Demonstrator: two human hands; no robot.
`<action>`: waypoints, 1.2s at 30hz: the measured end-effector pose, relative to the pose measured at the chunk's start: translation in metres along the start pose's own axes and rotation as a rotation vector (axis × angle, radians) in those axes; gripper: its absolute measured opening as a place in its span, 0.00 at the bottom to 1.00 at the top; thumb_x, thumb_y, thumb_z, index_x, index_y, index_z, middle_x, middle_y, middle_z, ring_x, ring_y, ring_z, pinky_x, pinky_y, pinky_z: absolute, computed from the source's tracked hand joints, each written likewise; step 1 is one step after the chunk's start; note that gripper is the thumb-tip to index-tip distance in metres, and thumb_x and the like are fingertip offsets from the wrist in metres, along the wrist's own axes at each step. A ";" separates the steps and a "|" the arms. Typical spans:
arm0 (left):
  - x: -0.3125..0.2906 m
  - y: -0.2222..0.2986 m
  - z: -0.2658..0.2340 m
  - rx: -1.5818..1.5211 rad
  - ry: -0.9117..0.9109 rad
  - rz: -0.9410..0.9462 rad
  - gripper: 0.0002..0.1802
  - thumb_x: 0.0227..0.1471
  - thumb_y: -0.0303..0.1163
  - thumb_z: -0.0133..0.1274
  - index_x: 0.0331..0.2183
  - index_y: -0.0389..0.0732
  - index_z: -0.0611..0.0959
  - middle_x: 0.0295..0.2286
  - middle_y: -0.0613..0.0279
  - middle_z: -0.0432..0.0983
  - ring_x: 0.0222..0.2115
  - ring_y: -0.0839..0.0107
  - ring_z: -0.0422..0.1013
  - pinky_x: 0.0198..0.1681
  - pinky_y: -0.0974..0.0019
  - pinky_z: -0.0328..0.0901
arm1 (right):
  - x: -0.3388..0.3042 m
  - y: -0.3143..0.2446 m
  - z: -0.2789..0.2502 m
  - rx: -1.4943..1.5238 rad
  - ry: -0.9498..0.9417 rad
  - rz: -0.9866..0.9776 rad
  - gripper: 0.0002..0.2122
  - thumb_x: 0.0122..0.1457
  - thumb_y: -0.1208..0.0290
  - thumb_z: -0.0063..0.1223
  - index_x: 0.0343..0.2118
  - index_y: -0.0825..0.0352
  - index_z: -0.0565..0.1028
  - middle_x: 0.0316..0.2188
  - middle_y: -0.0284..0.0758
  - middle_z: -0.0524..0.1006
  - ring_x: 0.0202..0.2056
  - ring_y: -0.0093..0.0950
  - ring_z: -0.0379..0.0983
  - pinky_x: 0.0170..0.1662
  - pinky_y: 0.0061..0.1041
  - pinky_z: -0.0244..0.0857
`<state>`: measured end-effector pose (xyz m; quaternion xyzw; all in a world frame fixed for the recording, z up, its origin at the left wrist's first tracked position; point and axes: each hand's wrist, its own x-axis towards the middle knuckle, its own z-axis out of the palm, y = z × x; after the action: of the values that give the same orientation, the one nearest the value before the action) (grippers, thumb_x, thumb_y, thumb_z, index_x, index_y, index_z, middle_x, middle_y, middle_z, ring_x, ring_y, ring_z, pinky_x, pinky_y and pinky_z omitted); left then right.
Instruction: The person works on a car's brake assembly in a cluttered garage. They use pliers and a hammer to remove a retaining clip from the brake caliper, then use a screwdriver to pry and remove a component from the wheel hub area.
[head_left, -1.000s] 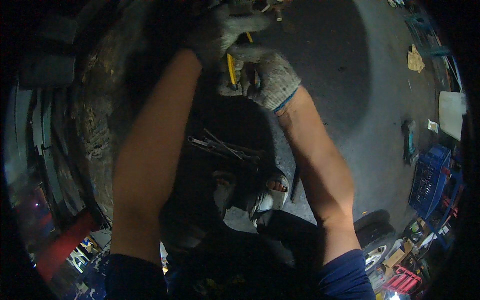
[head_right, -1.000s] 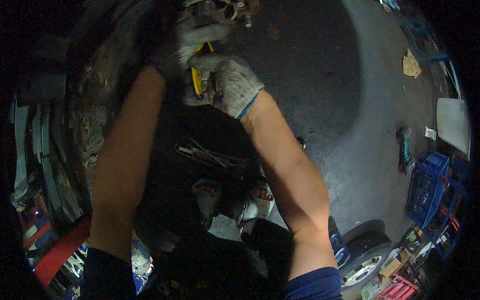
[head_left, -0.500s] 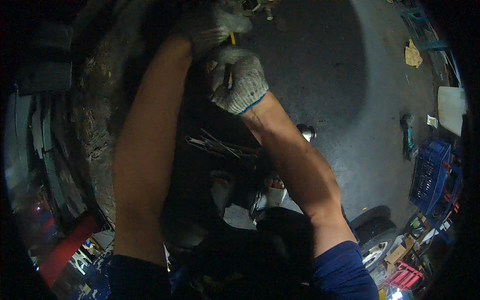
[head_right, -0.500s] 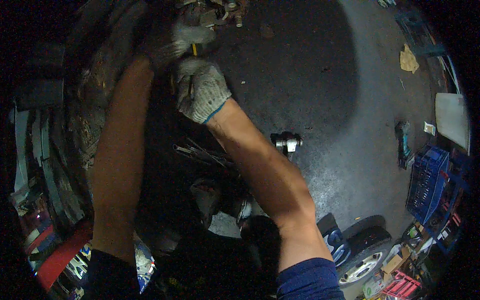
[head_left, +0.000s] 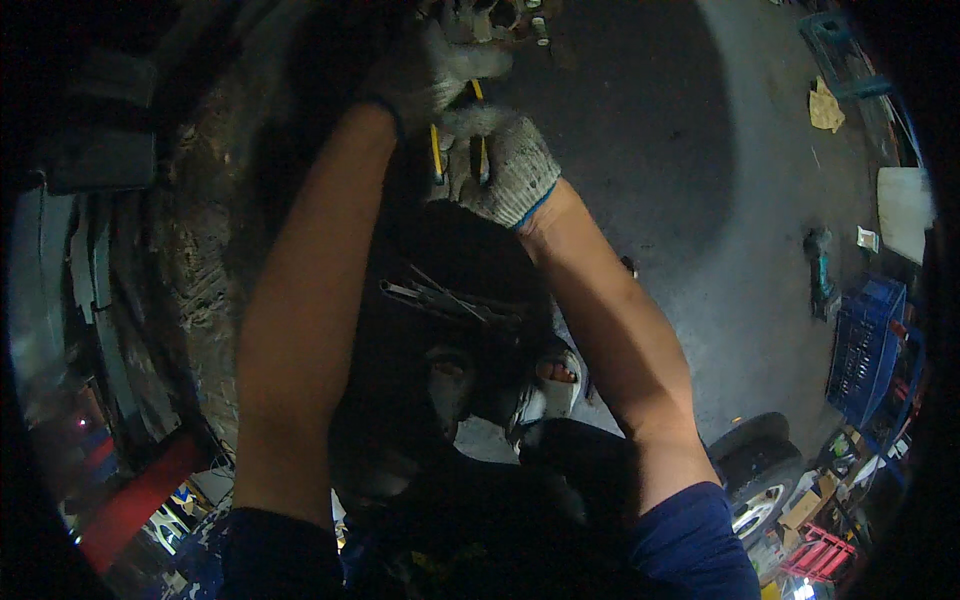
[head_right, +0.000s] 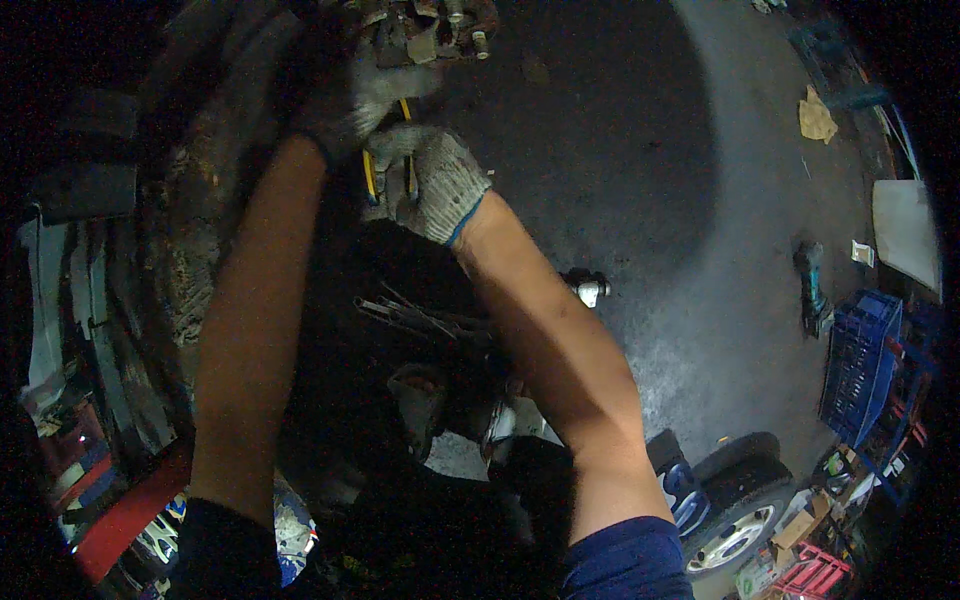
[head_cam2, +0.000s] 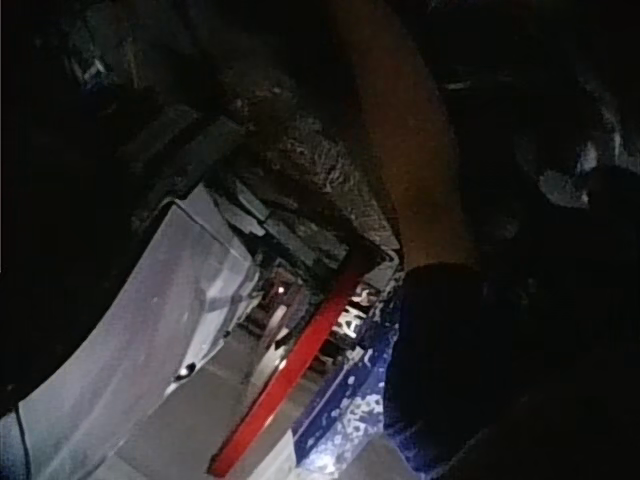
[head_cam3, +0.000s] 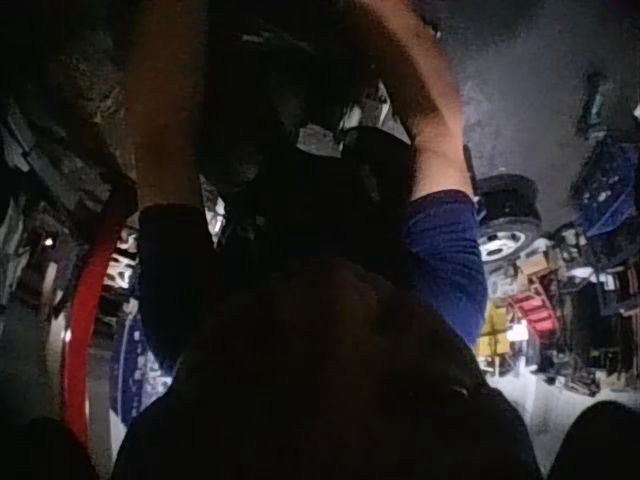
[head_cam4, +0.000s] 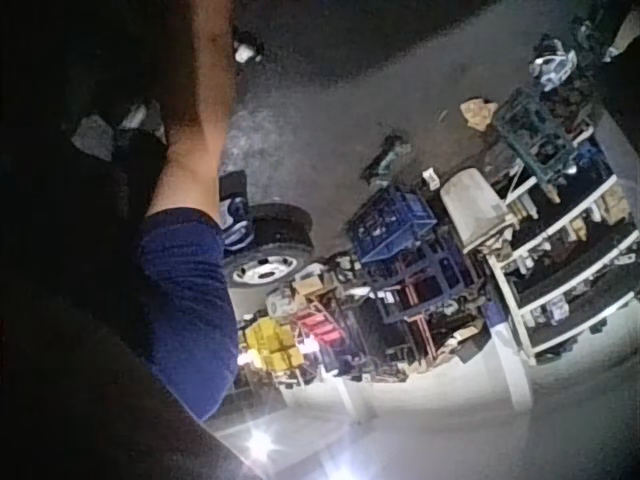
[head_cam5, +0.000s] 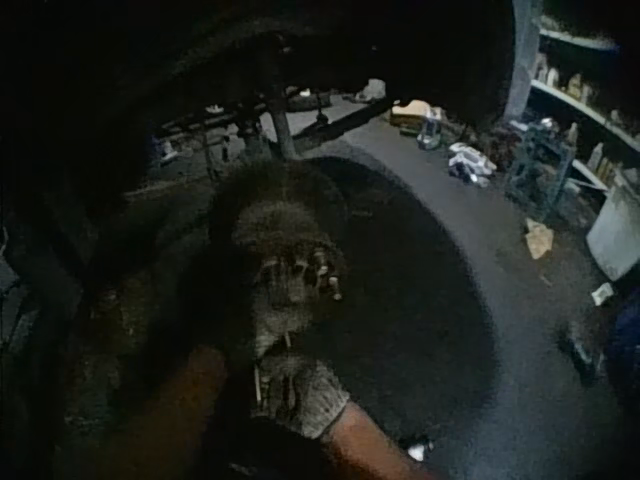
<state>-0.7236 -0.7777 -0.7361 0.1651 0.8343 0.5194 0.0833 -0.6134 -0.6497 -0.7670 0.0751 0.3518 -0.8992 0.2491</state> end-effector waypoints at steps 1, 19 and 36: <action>-0.001 0.000 0.001 0.000 -0.002 0.003 0.26 0.50 0.36 0.68 0.50 0.39 0.82 0.47 0.60 0.81 0.48 0.65 0.75 0.56 0.59 0.68 | -0.001 0.000 0.000 -0.198 0.045 -0.071 0.09 0.60 0.72 0.54 0.42 0.67 0.78 0.31 0.35 0.79 0.32 0.31 0.79 0.37 0.35 0.78; -0.025 0.019 0.007 -0.006 -0.106 0.064 0.25 0.53 0.35 0.67 0.52 0.43 0.82 0.46 0.62 0.81 0.47 0.69 0.75 0.53 0.62 0.70 | -0.025 -0.038 -0.021 0.162 -0.038 0.245 0.14 0.61 0.77 0.58 0.48 0.77 0.76 0.38 0.49 0.82 0.36 0.40 0.83 0.39 0.37 0.81; -0.023 0.042 -0.005 0.008 -0.043 -0.005 0.31 0.61 0.43 0.58 0.61 0.40 0.74 0.60 0.50 0.69 0.59 0.52 0.66 0.62 0.52 0.63 | -0.009 -0.042 -0.008 0.067 -0.027 0.165 0.10 0.62 0.74 0.57 0.41 0.77 0.78 0.33 0.45 0.82 0.31 0.37 0.82 0.34 0.35 0.80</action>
<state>-0.6956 -0.7735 -0.6970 0.1747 0.8347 0.5122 0.1019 -0.6268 -0.6146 -0.7454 0.0999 0.3108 -0.8877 0.3246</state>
